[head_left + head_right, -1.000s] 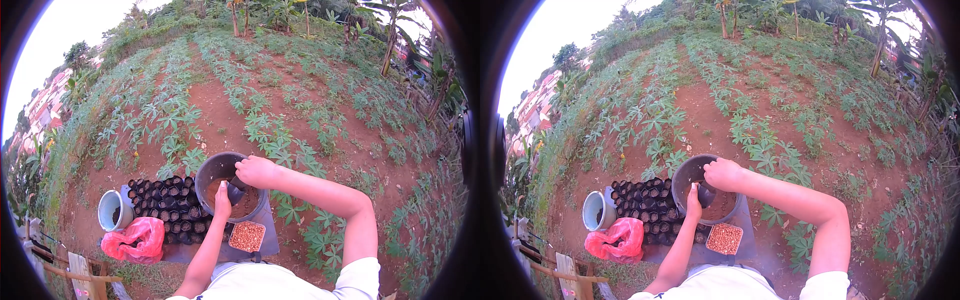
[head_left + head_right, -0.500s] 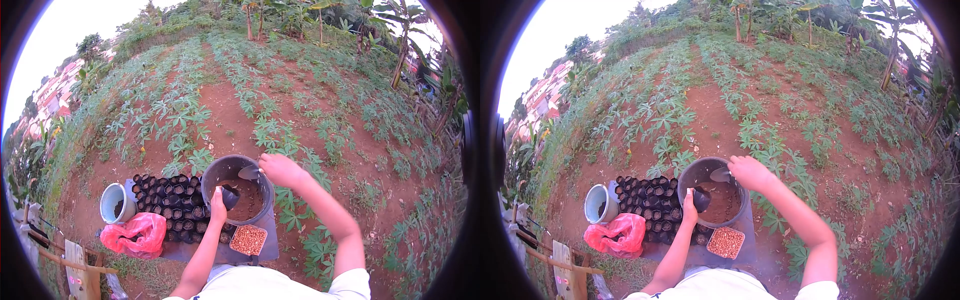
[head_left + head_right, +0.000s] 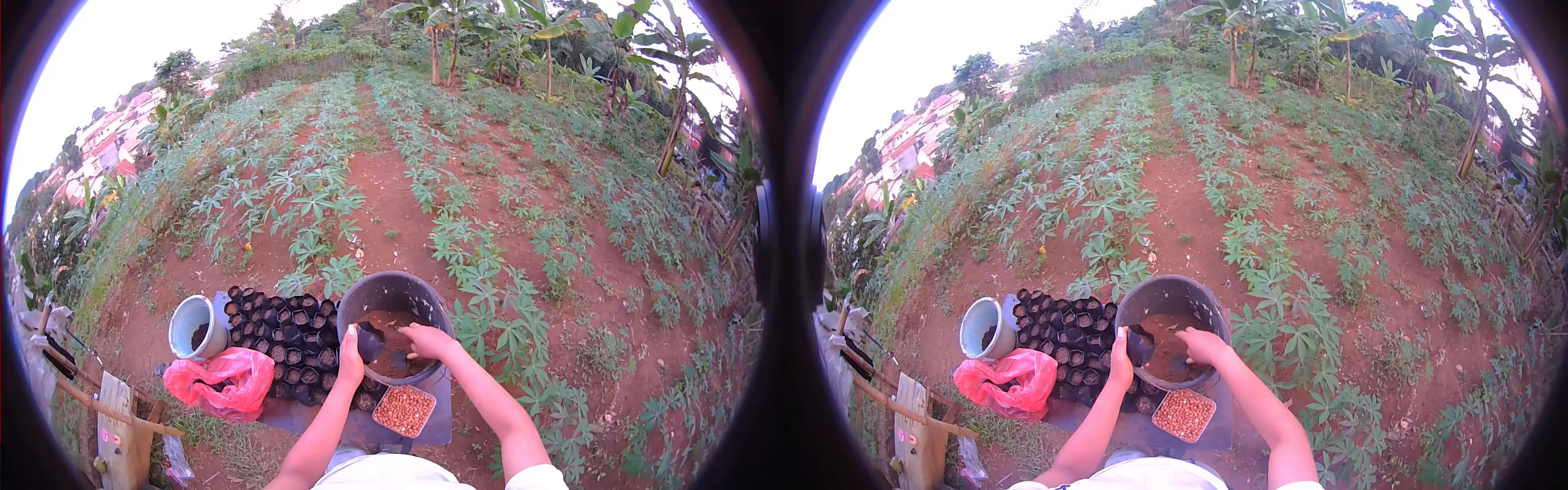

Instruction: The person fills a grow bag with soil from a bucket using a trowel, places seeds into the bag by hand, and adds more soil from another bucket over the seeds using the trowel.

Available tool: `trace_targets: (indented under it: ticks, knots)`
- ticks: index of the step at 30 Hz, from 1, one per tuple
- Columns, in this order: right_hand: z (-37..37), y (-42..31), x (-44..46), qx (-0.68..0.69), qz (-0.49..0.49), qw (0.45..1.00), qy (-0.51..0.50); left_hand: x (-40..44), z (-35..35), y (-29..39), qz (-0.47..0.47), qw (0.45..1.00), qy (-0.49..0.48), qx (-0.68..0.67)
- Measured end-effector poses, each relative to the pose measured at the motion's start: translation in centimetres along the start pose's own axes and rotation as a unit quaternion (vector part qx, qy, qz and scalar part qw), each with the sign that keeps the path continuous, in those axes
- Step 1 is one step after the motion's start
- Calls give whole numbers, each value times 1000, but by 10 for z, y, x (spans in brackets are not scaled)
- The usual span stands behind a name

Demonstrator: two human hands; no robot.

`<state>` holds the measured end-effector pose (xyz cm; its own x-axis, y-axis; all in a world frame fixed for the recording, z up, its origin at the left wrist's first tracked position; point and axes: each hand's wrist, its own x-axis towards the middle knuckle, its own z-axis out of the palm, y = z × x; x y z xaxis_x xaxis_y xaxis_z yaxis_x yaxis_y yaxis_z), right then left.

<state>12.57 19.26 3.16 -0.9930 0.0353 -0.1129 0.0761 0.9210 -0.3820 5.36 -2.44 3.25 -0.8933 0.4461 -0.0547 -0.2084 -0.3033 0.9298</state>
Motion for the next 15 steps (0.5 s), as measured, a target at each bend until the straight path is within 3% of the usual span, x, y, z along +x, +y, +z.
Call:
trace_targets:
  ticks: [1, 3, 7, 9, 12, 15]
  knots:
    - [-15, -6, -1, -4, -4, 1000, 2, 0, 2, 4, 6, 1000, 6, 5]
    - [-47, -22, -12, 99, -102, 977, 158, -1, 4, 7, 22, 1000, -16, 4]
    - [-94, -82, -45, 167, -152, 955, 194, -1, 13, 1, 41, 999, -22, -8]
    - [-96, -93, -49, 109, -198, 953, 202, -3, 20, 0, 68, 997, -27, 25]
    - [-84, -93, -46, 79, -191, 956, 210, 0, 29, -6, 124, 990, -10, 68]
    - [-75, -88, -45, 66, -182, 958, 211, -12, 37, 6, 67, 996, -12, 53]
